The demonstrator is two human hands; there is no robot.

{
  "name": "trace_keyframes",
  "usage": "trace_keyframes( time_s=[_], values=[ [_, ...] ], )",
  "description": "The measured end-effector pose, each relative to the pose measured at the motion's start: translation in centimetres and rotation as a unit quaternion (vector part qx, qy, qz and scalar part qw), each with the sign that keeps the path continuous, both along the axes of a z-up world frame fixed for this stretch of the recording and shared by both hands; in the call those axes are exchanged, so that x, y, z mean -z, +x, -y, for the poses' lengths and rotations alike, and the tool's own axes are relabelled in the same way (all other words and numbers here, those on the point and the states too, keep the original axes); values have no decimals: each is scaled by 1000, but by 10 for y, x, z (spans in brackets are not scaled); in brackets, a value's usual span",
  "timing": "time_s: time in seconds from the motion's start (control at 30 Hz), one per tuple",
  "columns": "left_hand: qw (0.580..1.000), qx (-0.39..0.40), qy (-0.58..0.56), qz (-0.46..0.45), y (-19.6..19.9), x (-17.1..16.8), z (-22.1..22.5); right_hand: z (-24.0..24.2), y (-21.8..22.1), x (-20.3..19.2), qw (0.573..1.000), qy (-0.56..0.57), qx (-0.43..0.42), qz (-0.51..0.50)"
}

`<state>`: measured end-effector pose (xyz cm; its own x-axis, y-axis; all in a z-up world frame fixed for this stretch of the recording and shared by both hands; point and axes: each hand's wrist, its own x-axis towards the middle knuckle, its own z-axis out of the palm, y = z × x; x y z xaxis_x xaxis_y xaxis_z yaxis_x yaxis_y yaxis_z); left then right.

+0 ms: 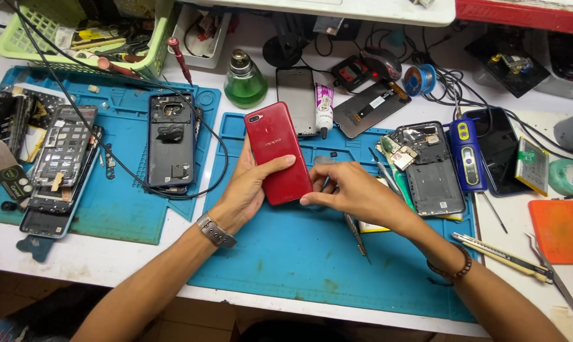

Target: The person handles a red smartphone back cover and a tube of adhesive on a cluttered workbench. They apply the adhesive along the edges of a grey smartphone frame using the tube nozzle. The person manipulates the frame and adhesive tube to ensure coverage along the perimeter.

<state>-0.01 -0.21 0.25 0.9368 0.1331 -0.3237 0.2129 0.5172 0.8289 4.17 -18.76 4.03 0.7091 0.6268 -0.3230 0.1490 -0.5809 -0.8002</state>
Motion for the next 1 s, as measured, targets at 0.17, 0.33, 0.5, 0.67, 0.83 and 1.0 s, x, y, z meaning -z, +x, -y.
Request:
trace_keyframes(
  time_s=[0.17, 0.33, 0.5, 0.67, 0.83, 1.0],
  values=[
    [1000, 6, 11, -4, -2, 0, 3, 0, -5, -3, 1000, -24, -15, 2],
    [1000, 17, 18, -10, -4, -1, 4, 7, -10, -11, 998, -56, -20, 19],
    [999, 32, 23, -30, -2, 4, -1, 33, -21, -13, 981, 1, 26, 191],
    [998, 40, 37, -34, -6, -4, 3, 93, -11, 29, 921, -14, 124, 369],
    [999, 20, 35, -32, -5, -13, 0, 141, 2, 39, 873, -48, 210, 438],
    [996, 7, 50, -70, 5, -29, -14, 157, -4, 3, 853, -35, 235, 465]
  ],
)
